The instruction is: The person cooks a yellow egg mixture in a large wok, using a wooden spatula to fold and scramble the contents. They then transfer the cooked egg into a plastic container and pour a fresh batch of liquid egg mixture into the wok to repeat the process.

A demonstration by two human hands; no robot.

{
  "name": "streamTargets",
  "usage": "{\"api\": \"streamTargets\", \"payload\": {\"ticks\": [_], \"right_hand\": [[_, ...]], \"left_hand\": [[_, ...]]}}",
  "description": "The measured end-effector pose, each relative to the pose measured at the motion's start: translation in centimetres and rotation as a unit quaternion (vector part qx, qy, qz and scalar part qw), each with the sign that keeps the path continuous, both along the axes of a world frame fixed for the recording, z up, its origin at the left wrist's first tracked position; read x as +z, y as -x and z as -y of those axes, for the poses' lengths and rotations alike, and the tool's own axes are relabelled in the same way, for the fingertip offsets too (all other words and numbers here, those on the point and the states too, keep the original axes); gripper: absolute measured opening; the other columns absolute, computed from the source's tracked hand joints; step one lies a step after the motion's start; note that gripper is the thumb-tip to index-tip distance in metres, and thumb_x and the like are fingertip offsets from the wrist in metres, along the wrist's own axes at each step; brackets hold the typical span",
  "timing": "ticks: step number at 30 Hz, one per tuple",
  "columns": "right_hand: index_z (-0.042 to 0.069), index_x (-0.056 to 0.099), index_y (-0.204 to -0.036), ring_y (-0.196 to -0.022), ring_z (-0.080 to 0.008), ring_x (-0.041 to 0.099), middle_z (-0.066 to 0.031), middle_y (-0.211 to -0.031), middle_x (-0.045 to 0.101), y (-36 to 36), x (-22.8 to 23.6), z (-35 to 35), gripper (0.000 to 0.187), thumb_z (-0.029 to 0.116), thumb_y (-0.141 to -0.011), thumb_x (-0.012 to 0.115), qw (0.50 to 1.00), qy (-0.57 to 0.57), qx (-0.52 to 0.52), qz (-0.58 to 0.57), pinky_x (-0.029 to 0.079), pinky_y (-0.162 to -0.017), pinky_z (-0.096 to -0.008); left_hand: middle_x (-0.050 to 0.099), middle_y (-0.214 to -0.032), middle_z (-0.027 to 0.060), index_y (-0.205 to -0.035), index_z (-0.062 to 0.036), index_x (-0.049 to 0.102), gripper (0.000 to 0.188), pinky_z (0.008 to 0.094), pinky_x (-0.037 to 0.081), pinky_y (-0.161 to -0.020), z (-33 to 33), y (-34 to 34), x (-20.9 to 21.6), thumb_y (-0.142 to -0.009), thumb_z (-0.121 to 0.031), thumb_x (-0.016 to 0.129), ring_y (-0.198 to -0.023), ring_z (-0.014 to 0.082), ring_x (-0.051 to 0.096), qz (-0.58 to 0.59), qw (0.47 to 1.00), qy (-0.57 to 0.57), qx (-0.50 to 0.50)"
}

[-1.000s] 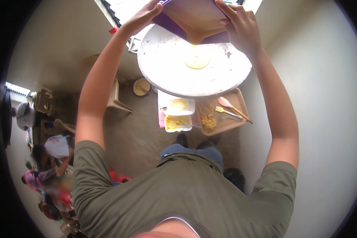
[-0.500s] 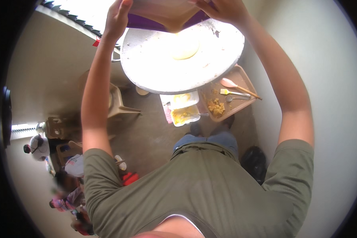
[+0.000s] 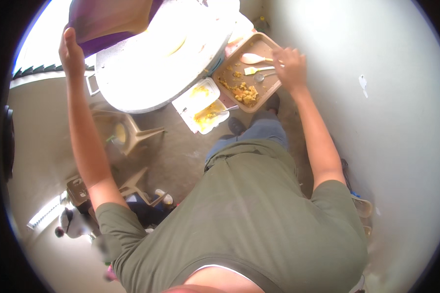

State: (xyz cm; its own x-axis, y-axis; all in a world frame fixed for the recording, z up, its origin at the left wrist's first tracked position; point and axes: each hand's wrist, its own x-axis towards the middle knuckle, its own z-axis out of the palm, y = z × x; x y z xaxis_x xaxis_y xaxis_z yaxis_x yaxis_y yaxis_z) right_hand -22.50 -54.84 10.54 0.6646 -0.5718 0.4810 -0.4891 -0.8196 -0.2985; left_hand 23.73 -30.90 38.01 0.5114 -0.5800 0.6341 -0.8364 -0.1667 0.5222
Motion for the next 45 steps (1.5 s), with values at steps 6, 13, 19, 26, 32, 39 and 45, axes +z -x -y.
{"api": "streamTargets", "payload": {"ticks": [6, 13, 19, 26, 32, 39, 45], "right_hand": [[0.02, 0.079, -0.095, -0.114, -0.0222, 0.061, -0.0008, -0.109, 0.068, 1.8, -18.2, 1.2, 0.012, 0.022, -0.087, 0.07, 0.971, 0.056, 0.02, -0.232, 0.047, -0.097, -0.0461], [0.017, 0.072, -0.094, -0.113, -0.0211, 0.062, -0.0004, -0.104, 0.068, -1.3, -21.5, 2.7, 0.011, 0.019, -0.088, 0.063, 0.966, 0.057, 0.059, -0.244, 0.048, -0.101, -0.0447], [0.017, 0.071, -0.095, -0.112, -0.0202, 0.062, -0.0005, -0.104, 0.067, -1.8, -23.2, 3.9, 0.01, 0.019, -0.089, 0.063, 0.958, 0.059, 0.055, -0.277, 0.048, -0.097, -0.0432], [0.01, 0.072, -0.103, -0.111, -0.0226, 0.062, -0.0042, -0.108, 0.068, -1.6, -26.2, 6.3, 0.02, 0.016, -0.087, 0.061, 0.974, 0.103, 0.08, -0.183, 0.047, -0.098, -0.0424], [0.014, 0.076, -0.092, -0.116, -0.0223, 0.06, -0.0032, -0.109, 0.068, -1.7, -21.0, 5.5, 0.014, 0.01, -0.08, 0.071, 0.944, 0.044, 0.175, -0.278, 0.045, -0.102, -0.0419], [0.015, 0.076, -0.094, -0.119, -0.0209, 0.059, -0.0017, -0.109, 0.068, 0.0, -22.1, 6.1, 0.015, 0.012, -0.079, 0.073, 0.941, 0.038, 0.161, -0.294, 0.044, -0.104, -0.0415], [0.013, 0.072, -0.11, -0.124, -0.0233, 0.056, -0.0059, -0.12, 0.066, -1.8, -18.2, 6.9, 0.026, 0.011, -0.084, 0.069, 0.97, -0.006, -0.016, -0.243, 0.045, -0.102, -0.0427]], "left_hand": [[0.06, -0.087, -0.0009, -0.122, -0.001, 0.07, 0.059, 0.0279, 0.045, -0.075, -0.7, -0.1, 0.1, -0.108, -0.054, 0.047, -0.082, 0.0098, 0.053, 0.028, 0.999, -0.004, 0.015], [0.067, -0.109, 0.0052, -0.13, -0.0032, 0.066, 0.067, 0.032, 0.047, -0.093, -1.0, 2.4, 1.9, -0.107, -0.062, 0.044, -0.104, 0.0172, 0.06, 0.002, 0.998, -0.05, 0.033], [0.065, -0.105, 0.0042, -0.125, -0.0012, 0.067, 0.062, 0.0313, 0.045, -0.093, 0.3, 3.6, 2.7, -0.109, -0.056, 0.043, -0.101, 0.0159, 0.057, -0.052, 0.998, -0.034, 0.034], [0.066, -0.125, 0.0146, -0.13, 0.0089, 0.061, 0.078, 0.0363, 0.045, -0.102, 2.1, -0.3, 1.2, -0.108, -0.063, 0.042, -0.115, 0.0247, 0.06, -0.008, 0.997, -0.001, 0.08], [0.065, -0.13, 0.0204, -0.136, 0.0116, 0.057, 0.074, 0.039, 0.05, -0.103, 1.5, 2.7, 2.8, -0.111, -0.056, 0.039, -0.119, 0.0288, 0.064, -0.08, 0.994, -0.008, 0.072], [0.063, -0.133, 0.0208, -0.139, 0.0124, 0.055, 0.079, 0.0395, 0.048, -0.106, 3.5, 4.0, 2.9, -0.11, -0.06, 0.039, -0.123, 0.0292, 0.061, -0.083, 0.995, -0.013, 0.05], [0.066, -0.127, 0.0185, -0.136, 0.0105, 0.059, 0.072, 0.0379, 0.047, -0.105, 0.5, 2.5, 3.0, -0.111, -0.054, 0.039, -0.119, 0.0259, 0.061, -0.076, 0.994, -0.012, 0.072]]}}
